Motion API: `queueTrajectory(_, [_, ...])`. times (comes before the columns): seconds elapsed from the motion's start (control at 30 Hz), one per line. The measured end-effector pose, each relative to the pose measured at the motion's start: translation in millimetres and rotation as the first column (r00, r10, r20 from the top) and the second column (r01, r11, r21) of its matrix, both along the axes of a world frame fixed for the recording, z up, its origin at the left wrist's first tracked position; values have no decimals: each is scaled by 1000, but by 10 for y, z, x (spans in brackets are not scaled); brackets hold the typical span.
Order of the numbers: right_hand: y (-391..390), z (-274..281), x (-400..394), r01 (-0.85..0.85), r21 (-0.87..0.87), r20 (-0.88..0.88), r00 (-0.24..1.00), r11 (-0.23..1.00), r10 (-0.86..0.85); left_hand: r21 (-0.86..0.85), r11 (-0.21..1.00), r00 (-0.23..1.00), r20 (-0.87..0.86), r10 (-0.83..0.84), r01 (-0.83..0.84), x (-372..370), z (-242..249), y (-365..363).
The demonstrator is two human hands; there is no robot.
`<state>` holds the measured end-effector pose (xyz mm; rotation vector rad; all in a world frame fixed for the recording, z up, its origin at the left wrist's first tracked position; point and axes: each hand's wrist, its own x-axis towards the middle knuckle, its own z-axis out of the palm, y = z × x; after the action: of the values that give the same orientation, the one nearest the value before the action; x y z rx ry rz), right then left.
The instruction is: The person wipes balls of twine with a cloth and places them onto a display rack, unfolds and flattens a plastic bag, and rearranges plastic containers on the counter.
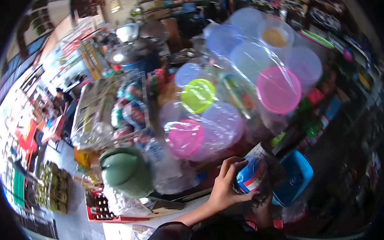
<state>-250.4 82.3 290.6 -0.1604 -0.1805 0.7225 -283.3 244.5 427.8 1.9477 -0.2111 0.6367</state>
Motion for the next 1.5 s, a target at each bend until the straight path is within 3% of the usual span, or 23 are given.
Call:
queueTrajectory(0.03, [119,3,-49,-159,206,128,983,966,134,1,999,999,18,34,-34,-126,27,120])
queueTrajectory(0.07, [226,10,-133,72,-241,185,982,968,-27,-8,1000,999,41,13,-12,-240,61,213])
queueTrajectory(0.1, [357,94,-223,132,-440,158,985,888,-68,-15,1000,998,64,-8,9,-357,83,325])
queueTrajectory(0.23, [784,316,-507,146,-480,220,975,865,-42,195,963,982,56,181,-189,-957,287,747])
queueTrajectory(0.3, [937,405,-611,155,-487,276,961,860,-17,231,919,939,204,277,-321,-1126,449,1014])
queueTrajectory(0.37, [1049,474,-676,163,-493,315,949,854,1,315,727,774,433,462,-610,-1177,695,1377])
queueTrajectory(0.4, [1089,510,-704,165,-497,332,943,852,11,302,706,751,437,494,-640,-1164,822,1577])
queueTrajectory(0.5, [1136,571,-741,179,-497,364,931,849,17,444,639,775,425,467,-628,-1127,1240,2240])
queueTrajectory(0.63, [1042,567,-693,224,-509,372,928,831,-22,531,722,896,279,345,-443,-964,1257,3008])
queueTrajectory(0.73, [818,462,-546,306,-523,385,918,796,-100,362,784,859,302,413,-504,-1005,1246,2792])
queueTrajectory(0.77, [706,397,-474,201,-485,199,973,851,-117,331,720,786,364,499,-610,-1056,1256,2551])
queueTrajectory(0.83, [488,203,-302,235,-492,116,972,838,-205,171,622,622,453,639,-764,-1062,977,2239])
queueTrajectory(0.9, [300,181,-163,295,-503,53,949,812,-311,55,707,654,438,617,-705,-963,714,1710])
queueTrajectory(0.93, [202,225,-81,345,-490,112,936,801,-335,114,722,697,400,595,-683,-884,527,1497])
queueTrajectory(1.0, [-64,150,83,402,-470,113,910,786,-398,247,891,900,320,295,-380,-586,297,1070])
queueTrajectory(1.03, [-266,51,195,416,-442,115,905,795,-410,261,941,959,240,153,-215,-399,143,868])
queueTrajectory(1.1, [-754,-179,315,389,-600,-66,847,699,-527,238,967,995,15,-101,94,26,-75,391])
queueTrajectory(1.17, [-1187,-448,400,538,-558,-132,694,632,-707,80,947,923,-261,-283,312,479,-352,-73])
queueTrajectory(1.23, [-1737,-718,426,578,-550,-274,558,603,-783,-79,883,820,-339,-460,463,970,-771,-549])
queueTrajectory(1.33, [-2409,-820,295,458,-827,-246,230,328,-942,-188,818,672,-486,-558,544,1624,-1665,-1254])
queueTrajectory(1.37, [-2611,-869,223,487,-838,-160,213,247,-964,-263,817,615,-551,-564,514,1803,-1963,-1519])
queueTrajectory(1.43, [-2953,-938,98,492,-860,-67,154,135,-986,-124,794,594,-597,-538,594,2159,-2713,-1988])
queueTrajectory(1.5, [-3134,-967,10,435,-899,-25,62,50,-998,-127,775,542,-645,-539,619,2465,-3281,-2508])
